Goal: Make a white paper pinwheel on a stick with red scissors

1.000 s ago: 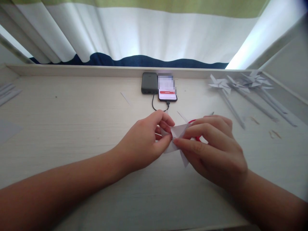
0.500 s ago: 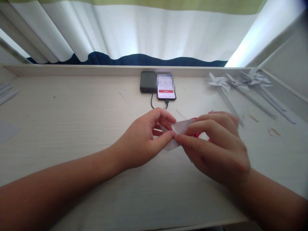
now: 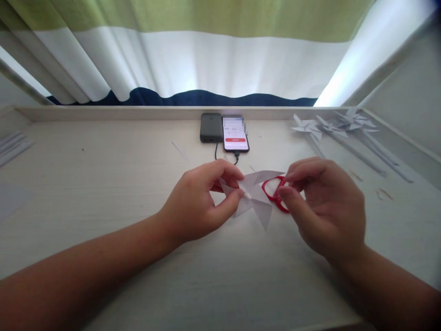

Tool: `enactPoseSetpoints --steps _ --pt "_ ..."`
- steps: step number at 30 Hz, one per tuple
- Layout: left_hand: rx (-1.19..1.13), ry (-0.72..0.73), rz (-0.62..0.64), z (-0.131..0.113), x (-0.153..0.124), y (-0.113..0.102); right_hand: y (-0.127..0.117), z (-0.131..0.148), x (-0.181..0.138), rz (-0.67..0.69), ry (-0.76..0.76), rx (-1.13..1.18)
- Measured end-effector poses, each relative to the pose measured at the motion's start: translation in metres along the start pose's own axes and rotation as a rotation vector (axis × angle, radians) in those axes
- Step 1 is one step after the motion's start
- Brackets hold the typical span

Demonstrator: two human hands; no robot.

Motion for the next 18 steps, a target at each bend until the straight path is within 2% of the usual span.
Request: enactPoseSetpoints --steps 4,8,12,14,16,18 --pt "0.011 0.069 -0.064 -0.003 -0.002 -0.005 -0.005 -0.017 0.002 -0.073 0.174 0.177" --pt "0.029 0.128 -0.140 -0.006 -0.004 -0.011 0.002 -0.029 0.000 -0.042 0.354 0.445" --pt "0.020 0.167 -0.191 -0.007 -0.006 -0.016 0.022 -0.040 -0.016 0.162 0.676 0.610" --pt "0.003 0.195 -0.210 -0.008 -0.007 -0.017 0.034 -0.041 -0.025 0.281 0.791 0.656" --pt "-0.012 0.230 -0.228 -0.009 -0.008 -0.017 0.044 -0.038 -0.028 0.346 0.801 0.721" --pt "-0.010 0.277 -0.245 -0.011 -0.009 -0.017 0.052 -0.031 -0.026 0.379 0.730 0.790"
Point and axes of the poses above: each hand's wrist, its own x-axis towards the middle knuckle, its own y-axis out of the palm, z = x × y, the point moved 7 cm from there along x, towards the middle knuckle, and after that the axes turned 11 degrees about x, right-handed, at the moved point
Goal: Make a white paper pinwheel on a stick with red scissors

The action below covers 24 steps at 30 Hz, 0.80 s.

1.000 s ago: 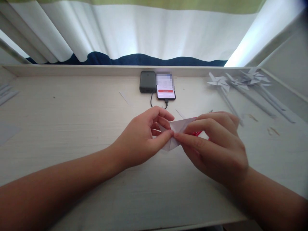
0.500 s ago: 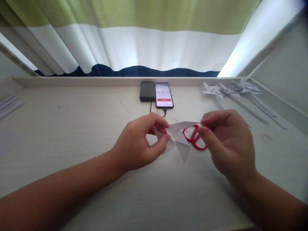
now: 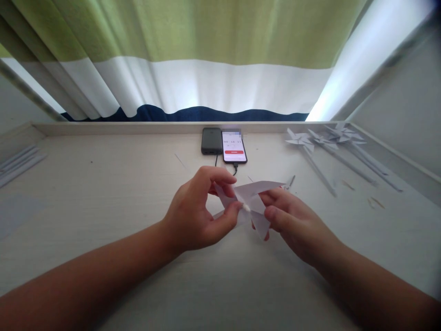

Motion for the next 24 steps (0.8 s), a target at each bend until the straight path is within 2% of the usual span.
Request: enactPoseSetpoints --steps 4,8,11,14,16,20,24 --pt "0.030 0.174 -0.016 -0.011 -0.002 0.001 0.017 0.008 -0.001 0.101 -0.145 -0.084" --pt "0.098 0.373 -0.112 -0.027 -0.003 -0.005 0.020 0.021 -0.010 0.044 -0.289 -0.272" --pt "0.120 0.437 -0.208 -0.033 -0.003 -0.009 0.024 0.033 -0.020 0.040 -0.434 -0.460" --pt "0.067 0.379 -0.254 -0.031 -0.004 -0.010 0.027 0.041 -0.027 0.042 -0.554 -0.595" --pt "-0.009 0.288 -0.240 -0.025 -0.004 -0.009 0.027 0.043 -0.030 0.041 -0.603 -0.626" --pt "-0.124 0.088 -0.106 -0.012 -0.005 0.002 0.028 0.045 -0.034 0.078 -0.661 -0.629" --pt "-0.127 0.144 -0.029 -0.019 -0.007 0.005 0.030 0.047 -0.038 0.117 -0.695 -0.695"
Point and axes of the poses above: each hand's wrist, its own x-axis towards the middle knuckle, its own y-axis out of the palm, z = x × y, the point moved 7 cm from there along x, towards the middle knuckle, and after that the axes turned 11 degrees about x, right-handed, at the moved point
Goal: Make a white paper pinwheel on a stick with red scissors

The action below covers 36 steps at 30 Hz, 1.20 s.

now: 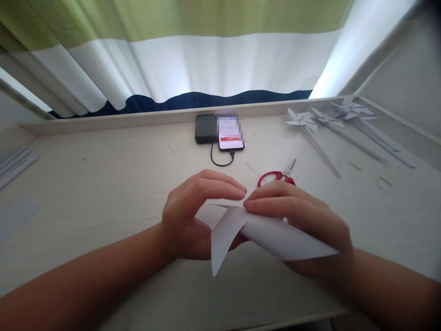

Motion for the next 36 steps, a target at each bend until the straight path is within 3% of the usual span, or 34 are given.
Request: enactPoseSetpoints --steps 4,8,11,15,25,30,36 --pt "0.049 -0.033 0.067 -0.006 0.002 0.000 0.003 -0.002 -0.003 0.030 0.013 0.064" --pt "0.038 0.023 0.098 -0.014 0.004 -0.003 -0.004 -0.009 -0.008 -0.150 0.041 0.089" --pt "0.048 0.077 0.104 -0.018 0.004 -0.007 -0.010 -0.007 -0.009 -0.243 0.023 -0.033" --pt "0.090 0.109 0.129 -0.020 0.006 -0.008 -0.012 -0.005 -0.008 -0.236 0.067 -0.155" --pt "0.109 0.038 0.085 -0.012 0.006 -0.012 -0.007 -0.033 -0.010 -0.152 0.430 0.016" --pt "0.107 0.038 0.061 -0.013 0.004 -0.010 -0.007 -0.027 -0.007 -0.225 0.341 0.070" --pt "0.076 -0.084 -0.057 -0.003 0.001 -0.007 -0.013 -0.016 -0.006 -0.350 0.259 -0.147"
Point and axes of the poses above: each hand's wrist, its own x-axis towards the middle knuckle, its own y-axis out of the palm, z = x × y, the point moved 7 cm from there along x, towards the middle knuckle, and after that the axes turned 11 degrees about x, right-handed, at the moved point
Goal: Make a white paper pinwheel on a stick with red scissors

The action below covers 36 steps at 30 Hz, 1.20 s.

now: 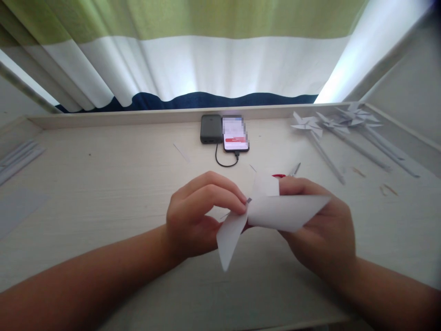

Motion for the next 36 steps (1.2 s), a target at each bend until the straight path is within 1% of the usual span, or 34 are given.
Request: enactPoseSetpoints --steps 3,7,9,14,22,27,33,36 --pt "-0.058 -0.080 -0.014 0.008 -0.002 0.006 0.000 0.000 0.000 -0.049 -0.019 -0.023" --pt "-0.070 -0.205 0.023 0.015 -0.003 0.013 0.008 -0.005 0.002 0.014 -0.007 0.026" --pt "-0.065 -0.226 0.022 0.014 -0.004 0.013 0.011 -0.007 0.003 0.046 0.005 0.017" --pt "-0.052 -0.225 0.028 0.013 -0.004 0.013 0.012 -0.013 0.004 0.090 0.054 -0.013" --pt "-0.089 -0.298 0.075 0.019 -0.007 0.016 0.010 -0.013 0.005 0.105 0.086 -0.059" --pt "-0.138 -0.351 0.080 0.022 -0.009 0.018 0.010 -0.014 0.006 0.099 0.086 -0.036" --pt "-0.233 -0.524 0.122 0.032 -0.016 0.027 0.008 -0.009 0.009 0.077 0.045 -0.021" --pt "-0.287 -0.540 0.143 0.033 -0.018 0.030 0.007 -0.008 0.010 0.062 0.050 -0.036"
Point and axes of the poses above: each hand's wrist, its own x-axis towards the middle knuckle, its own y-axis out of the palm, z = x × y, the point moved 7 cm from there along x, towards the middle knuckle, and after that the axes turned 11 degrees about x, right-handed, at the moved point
